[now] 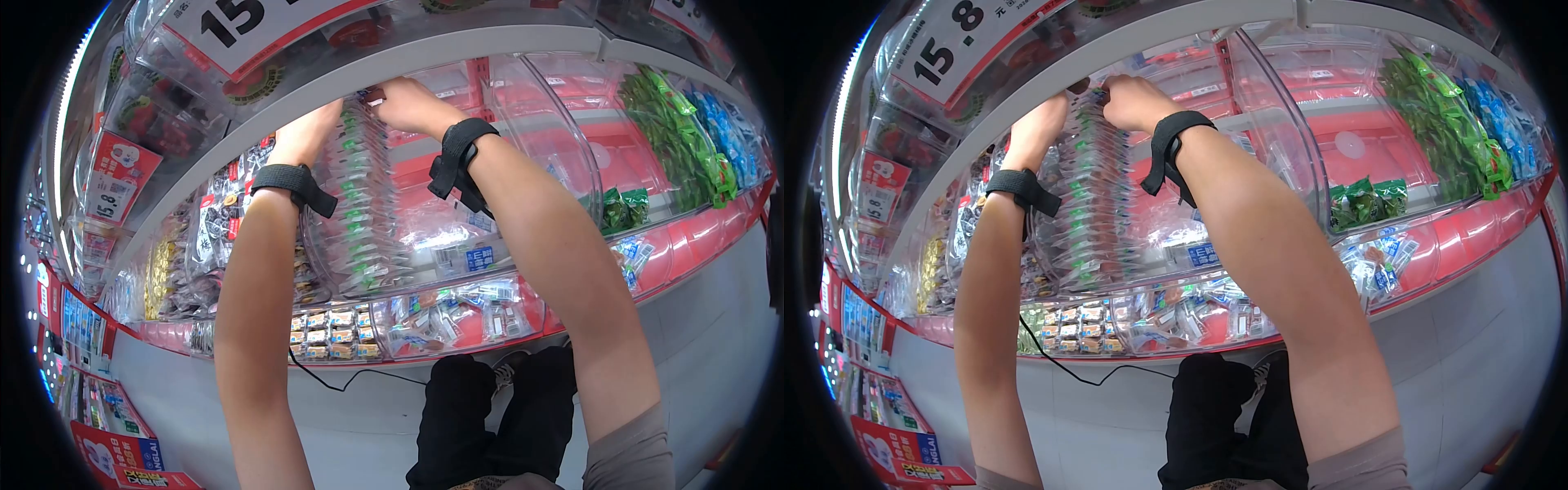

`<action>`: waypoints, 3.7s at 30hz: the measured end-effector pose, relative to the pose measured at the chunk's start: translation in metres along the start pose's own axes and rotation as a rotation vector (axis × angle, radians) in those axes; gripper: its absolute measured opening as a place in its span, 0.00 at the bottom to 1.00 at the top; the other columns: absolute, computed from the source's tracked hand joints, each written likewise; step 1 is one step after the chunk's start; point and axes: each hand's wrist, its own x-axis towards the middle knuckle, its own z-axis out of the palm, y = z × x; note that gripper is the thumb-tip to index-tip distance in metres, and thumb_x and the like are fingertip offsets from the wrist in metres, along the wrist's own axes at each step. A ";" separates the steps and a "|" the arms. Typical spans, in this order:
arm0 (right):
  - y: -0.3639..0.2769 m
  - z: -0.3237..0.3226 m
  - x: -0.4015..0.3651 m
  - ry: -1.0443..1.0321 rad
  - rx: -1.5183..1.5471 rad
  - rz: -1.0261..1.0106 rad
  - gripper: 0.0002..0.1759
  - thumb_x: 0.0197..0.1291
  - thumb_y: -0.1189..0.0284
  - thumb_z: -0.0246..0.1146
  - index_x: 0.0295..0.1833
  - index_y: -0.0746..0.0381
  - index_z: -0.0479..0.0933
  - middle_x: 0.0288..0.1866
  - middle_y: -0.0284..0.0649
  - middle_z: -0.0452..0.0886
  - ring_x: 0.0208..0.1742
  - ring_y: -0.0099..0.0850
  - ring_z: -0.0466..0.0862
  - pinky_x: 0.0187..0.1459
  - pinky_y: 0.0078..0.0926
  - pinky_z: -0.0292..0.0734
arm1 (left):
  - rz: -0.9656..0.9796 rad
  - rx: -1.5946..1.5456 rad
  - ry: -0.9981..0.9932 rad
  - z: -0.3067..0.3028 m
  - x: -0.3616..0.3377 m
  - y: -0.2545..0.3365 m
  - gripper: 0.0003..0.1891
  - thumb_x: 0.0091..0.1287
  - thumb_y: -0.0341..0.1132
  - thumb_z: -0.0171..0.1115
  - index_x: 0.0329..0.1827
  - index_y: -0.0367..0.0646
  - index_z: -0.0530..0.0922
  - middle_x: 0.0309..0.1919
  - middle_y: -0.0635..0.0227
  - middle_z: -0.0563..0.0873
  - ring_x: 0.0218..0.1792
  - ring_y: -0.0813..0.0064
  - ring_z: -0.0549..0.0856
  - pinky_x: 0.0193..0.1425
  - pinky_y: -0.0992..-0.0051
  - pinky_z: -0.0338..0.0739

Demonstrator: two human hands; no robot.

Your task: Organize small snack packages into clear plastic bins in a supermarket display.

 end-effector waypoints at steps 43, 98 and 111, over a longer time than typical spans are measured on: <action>-0.006 -0.010 -0.001 -0.186 0.253 0.181 0.31 0.47 0.84 0.56 0.63 0.67 0.71 0.60 0.49 0.77 0.60 0.37 0.77 0.57 0.29 0.71 | -0.096 -0.075 -0.085 -0.004 0.006 0.006 0.13 0.63 0.32 0.51 0.44 0.37 0.82 0.38 0.46 0.84 0.42 0.46 0.82 0.48 0.58 0.76; -0.026 0.028 -0.020 -0.658 -0.563 0.264 0.23 0.48 0.74 0.64 0.54 0.67 0.79 0.54 0.51 0.81 0.53 0.47 0.82 0.53 0.40 0.77 | -0.189 -0.172 -0.232 -0.005 0.007 0.014 0.19 0.62 0.44 0.53 0.45 0.39 0.82 0.34 0.54 0.86 0.37 0.61 0.85 0.45 0.67 0.76; -0.062 0.006 -0.036 -0.551 -0.599 0.253 0.24 0.53 0.73 0.58 0.58 0.60 0.78 0.58 0.46 0.80 0.59 0.42 0.80 0.56 0.41 0.73 | -0.213 -0.174 -0.259 -0.001 0.010 0.011 0.19 0.62 0.44 0.54 0.45 0.39 0.82 0.36 0.54 0.86 0.39 0.62 0.85 0.47 0.68 0.76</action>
